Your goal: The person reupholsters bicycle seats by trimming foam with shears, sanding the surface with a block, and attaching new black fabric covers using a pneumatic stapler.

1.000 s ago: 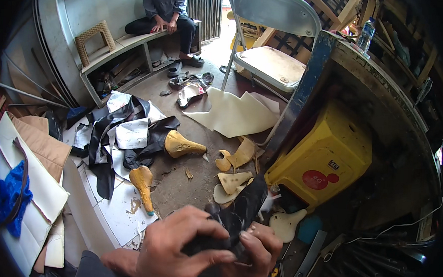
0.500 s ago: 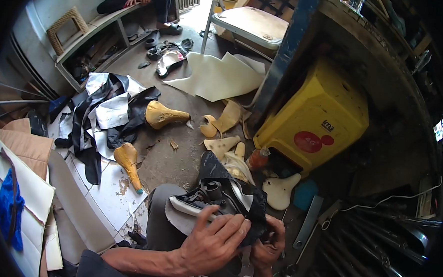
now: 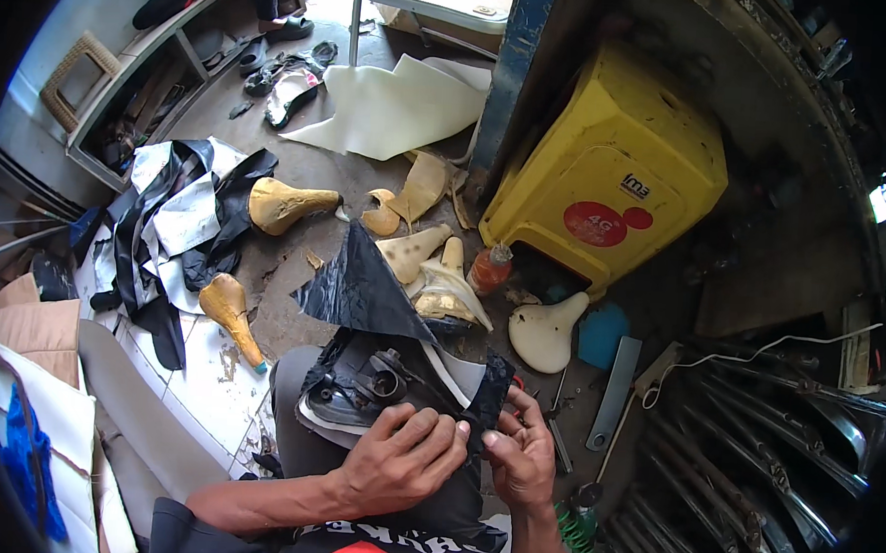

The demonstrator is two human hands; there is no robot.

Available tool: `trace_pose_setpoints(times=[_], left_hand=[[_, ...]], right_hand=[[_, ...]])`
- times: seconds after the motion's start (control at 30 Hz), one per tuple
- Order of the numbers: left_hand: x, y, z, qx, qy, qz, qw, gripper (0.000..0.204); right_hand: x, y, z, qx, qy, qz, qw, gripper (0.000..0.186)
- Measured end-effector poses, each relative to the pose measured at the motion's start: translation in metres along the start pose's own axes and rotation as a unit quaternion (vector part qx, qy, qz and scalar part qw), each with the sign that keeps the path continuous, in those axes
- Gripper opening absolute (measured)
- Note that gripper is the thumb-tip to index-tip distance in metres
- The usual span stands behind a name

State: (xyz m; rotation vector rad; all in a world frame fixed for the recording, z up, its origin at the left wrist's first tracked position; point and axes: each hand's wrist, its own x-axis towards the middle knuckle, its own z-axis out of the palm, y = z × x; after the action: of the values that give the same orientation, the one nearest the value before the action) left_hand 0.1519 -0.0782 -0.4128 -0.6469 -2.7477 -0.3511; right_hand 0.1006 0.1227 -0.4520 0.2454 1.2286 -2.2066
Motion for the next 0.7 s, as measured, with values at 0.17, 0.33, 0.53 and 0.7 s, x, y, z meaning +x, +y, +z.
trace_pose_setpoints(times=[0.17, 0.33, 0.53, 0.7], left_hand=[[-0.005, -0.003, 0.006, 0.007, 0.006, -0.008, 1.0, 0.035], [-0.01, -0.007, 0.011, 0.034, 0.01, -0.008, 0.999, 0.032], [-0.017, -0.019, 0.007, 0.046, -0.015, -0.005, 0.999, 0.026], [-0.022, -0.035, 0.007, 0.015, 0.0, -0.013, 1.0, 0.034]], right_hand=[[0.01, -0.009, 0.013, -0.179, -0.018, 0.004, 0.984, 0.072], [0.019, -0.006, 0.027, -0.271, -0.007, -0.019, 0.962, 0.07], [0.026, 0.003, 0.045, -0.355, 0.002, -0.05, 0.934, 0.07], [0.026, 0.012, -0.016, -0.222, -0.044, -0.006, 0.974, 0.075]])
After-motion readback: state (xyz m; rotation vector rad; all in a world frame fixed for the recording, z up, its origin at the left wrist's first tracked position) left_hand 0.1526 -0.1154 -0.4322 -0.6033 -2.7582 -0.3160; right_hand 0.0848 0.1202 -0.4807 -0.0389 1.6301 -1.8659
